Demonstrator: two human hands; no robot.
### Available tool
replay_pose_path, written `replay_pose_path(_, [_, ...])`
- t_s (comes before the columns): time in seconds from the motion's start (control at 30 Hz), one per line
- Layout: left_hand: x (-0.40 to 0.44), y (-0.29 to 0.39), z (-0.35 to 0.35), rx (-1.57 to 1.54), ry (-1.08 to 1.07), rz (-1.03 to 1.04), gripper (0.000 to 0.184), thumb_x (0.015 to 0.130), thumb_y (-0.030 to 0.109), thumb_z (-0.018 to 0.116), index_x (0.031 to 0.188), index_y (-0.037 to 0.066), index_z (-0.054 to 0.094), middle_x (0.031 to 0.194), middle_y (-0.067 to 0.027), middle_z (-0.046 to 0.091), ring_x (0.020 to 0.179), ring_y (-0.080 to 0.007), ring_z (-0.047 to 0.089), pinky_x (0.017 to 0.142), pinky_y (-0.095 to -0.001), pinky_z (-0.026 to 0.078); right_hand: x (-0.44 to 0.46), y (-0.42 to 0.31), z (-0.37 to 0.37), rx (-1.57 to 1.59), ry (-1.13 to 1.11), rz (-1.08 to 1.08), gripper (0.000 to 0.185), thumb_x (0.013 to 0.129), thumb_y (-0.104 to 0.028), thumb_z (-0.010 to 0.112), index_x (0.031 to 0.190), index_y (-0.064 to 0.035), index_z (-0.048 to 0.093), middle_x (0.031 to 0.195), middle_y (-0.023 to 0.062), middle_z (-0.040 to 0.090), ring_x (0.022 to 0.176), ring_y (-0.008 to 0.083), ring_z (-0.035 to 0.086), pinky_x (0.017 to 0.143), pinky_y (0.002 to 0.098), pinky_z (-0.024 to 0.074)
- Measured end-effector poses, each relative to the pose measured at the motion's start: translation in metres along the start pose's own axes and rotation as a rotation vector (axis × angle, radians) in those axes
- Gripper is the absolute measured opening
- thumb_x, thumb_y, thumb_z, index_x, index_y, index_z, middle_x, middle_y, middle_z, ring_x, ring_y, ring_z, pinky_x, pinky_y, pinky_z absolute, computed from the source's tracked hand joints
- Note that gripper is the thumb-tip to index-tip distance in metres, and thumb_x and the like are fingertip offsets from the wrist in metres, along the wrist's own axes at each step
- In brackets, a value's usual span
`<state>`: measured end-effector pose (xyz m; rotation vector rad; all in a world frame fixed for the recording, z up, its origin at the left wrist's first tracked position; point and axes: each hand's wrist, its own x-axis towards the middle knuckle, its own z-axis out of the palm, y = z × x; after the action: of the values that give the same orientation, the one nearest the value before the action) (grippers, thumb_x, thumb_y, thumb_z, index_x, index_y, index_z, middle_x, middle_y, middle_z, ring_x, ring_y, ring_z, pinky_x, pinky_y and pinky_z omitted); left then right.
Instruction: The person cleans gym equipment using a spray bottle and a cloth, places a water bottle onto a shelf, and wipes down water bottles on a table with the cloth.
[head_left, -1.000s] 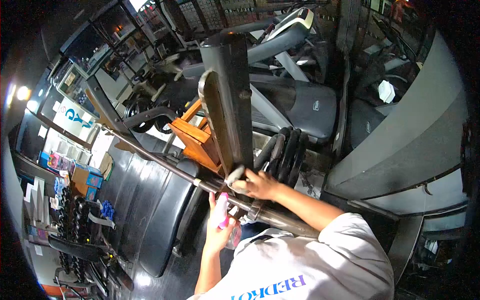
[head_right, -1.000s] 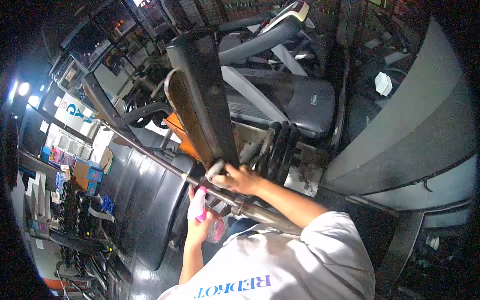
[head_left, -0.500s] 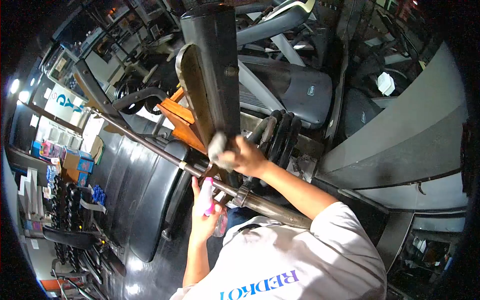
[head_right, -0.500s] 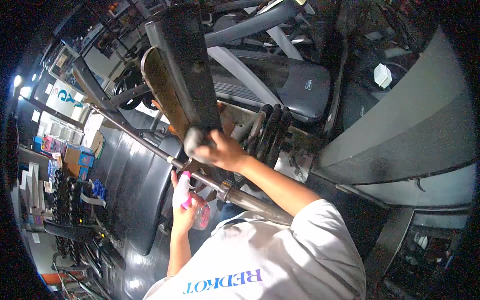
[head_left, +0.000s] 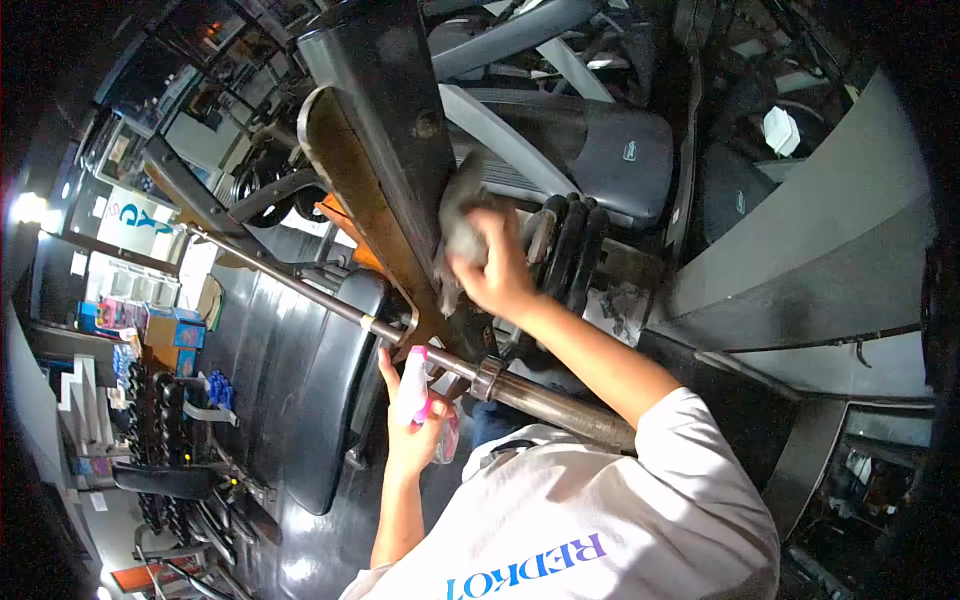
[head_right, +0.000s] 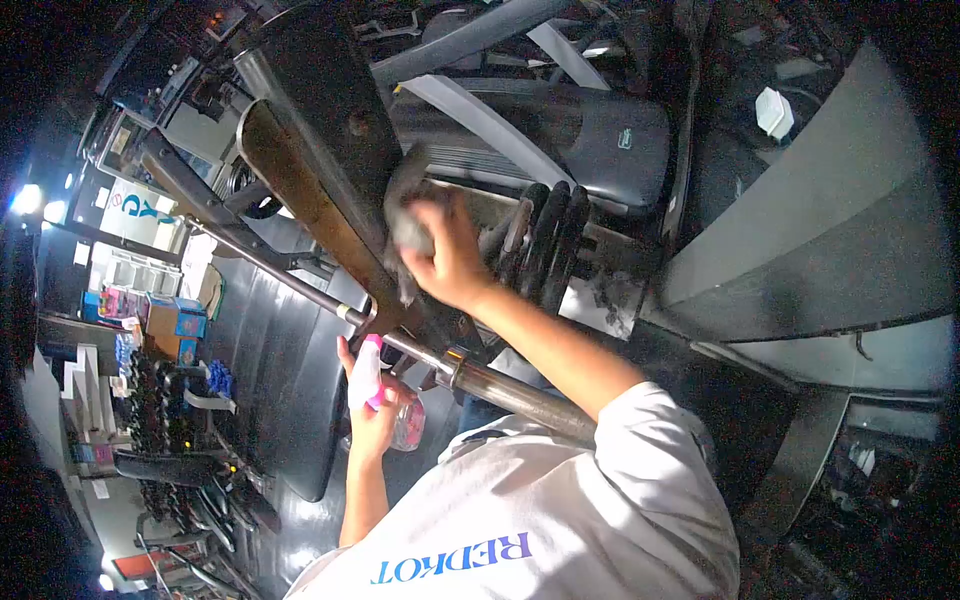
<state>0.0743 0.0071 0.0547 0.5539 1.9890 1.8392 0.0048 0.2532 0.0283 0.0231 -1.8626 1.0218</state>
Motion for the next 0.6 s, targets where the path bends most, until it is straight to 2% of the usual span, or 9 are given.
replay_pose_path(0.07, [0.001,0.003,0.001,0.007,-0.007,0.008,0.099,0.09,0.015,0.068,0.157,0.009,-0.005,0.084,-0.0029,0.062,0.068,-0.0086,0.059,0.07,-0.0251,0.052,-0.052,0.023,0.001,-0.06,-0.305,-0.05,0.062,0.07,-0.01,0.081,0.123,-0.0152,0.049,0.12,0.0202,0.052,0.113,0.0423,0.053,0.093,0.0519,0.0478])
replay_pose_path(0.1, [0.0,0.004,0.001,0.002,-0.002,0.021,0.099,0.091,0.017,0.068,0.156,0.008,-0.005,0.084,-0.0044,0.063,0.067,-0.0096,0.061,0.07,-0.0258,0.052,-0.074,0.032,-0.004,-0.002,-0.35,-0.089,0.062,0.071,-0.006,0.08,0.123,-0.0166,0.05,0.121,0.0196,0.053,0.115,0.0451,0.052,0.097,0.0525,0.0472])
replay_pose_path(0.17, [0.0,0.0,-0.002,0.037,-0.015,0.027,0.1,0.091,0.021,0.069,0.156,0.008,-0.006,0.083,-0.0053,0.064,0.067,-0.0104,0.062,0.07,-0.0264,0.053,-0.145,0.091,0.019,0.033,-0.317,-0.02,0.055,0.076,-0.003,0.074,0.124,-0.0155,0.05,0.126,0.0194,0.053,0.117,0.0442,0.053,0.099,0.0476,0.0476])
replay_pose_path(0.23, [0.002,-0.001,-0.003,0.075,-0.03,0.038,0.101,0.092,0.025,0.07,0.156,0.008,-0.006,0.081,-0.0062,0.064,0.068,-0.0113,0.063,0.07,-0.027,0.054,-0.153,0.088,0.015,0.043,-0.305,0.56,0.05,0.081,-0.005,0.067,0.128,-0.0156,0.052,0.129,0.0213,0.055,0.122,0.0401,0.053,0.102,0.043,0.0442])
replay_pose_path(0.27, [0.001,0.0,0.0,0.073,-0.001,0.036,0.103,0.091,0.028,0.07,0.156,0.008,-0.007,0.079,-0.0058,0.064,0.068,-0.0118,0.063,0.07,-0.0275,0.054,-0.135,0.087,0.018,0.241,-0.39,0.646,0.047,0.086,-0.004,0.059,0.131,-0.0102,0.051,0.13,0.0174,0.059,0.122,0.0339,0.056,0.104,0.0386,0.0428])
replay_pose_path(0.3, [0.0,0.001,0.0,0.073,0.023,0.03,0.104,0.091,0.031,0.071,0.156,0.008,-0.008,0.078,-0.0054,0.064,0.067,-0.0123,0.063,0.071,-0.0279,0.054,-0.127,0.08,0.01,0.2,-0.488,0.781,0.046,0.088,-0.004,0.056,0.133,-0.0112,0.05,0.129,0.0147,0.06,0.121,0.0323,0.057,0.103,0.0384,0.0427])
replay_pose_path(0.37, [0.002,0.001,0.0,0.056,-0.004,0.043,0.106,0.09,0.032,0.072,0.155,0.007,-0.009,0.077,-0.005,0.064,0.067,-0.0129,0.063,0.071,-0.0284,0.054,-0.115,0.078,0.016,0.253,-0.334,0.851,0.047,0.088,-0.003,0.06,0.133,-0.0081,0.048,0.121,0.0146,0.062,0.116,0.0235,0.057,0.1,0.0339,0.0418])
replay_pose_path(0.5, [0.004,-0.001,-0.003,0.025,-0.031,0.028,0.111,0.089,0.032,0.073,0.154,0.007,-0.013,0.075,-0.0045,0.064,0.068,-0.0144,0.064,0.072,-0.0294,0.054,-0.069,0.056,0.013,0.309,-0.136,0.76,0.05,0.087,-0.002,0.058,0.135,-0.0064,0.044,0.125,0.0171,0.059,0.119,0.0255,0.056,0.1,0.0346,0.0413])
replay_pose_path(0.6, [0.003,0.004,-0.005,0.068,-0.038,0.0,0.113,0.088,0.029,0.074,0.154,0.007,-0.015,0.075,-0.005,0.064,0.068,-0.0149,0.064,0.072,-0.0294,0.054,-0.047,0.013,-0.007,0.133,-0.08,0.42,0.057,0.086,-0.006,0.063,0.136,-0.0018,0.037,0.13,0.0234,0.051,0.122,0.0341,0.052,0.101,0.0396,0.0417])
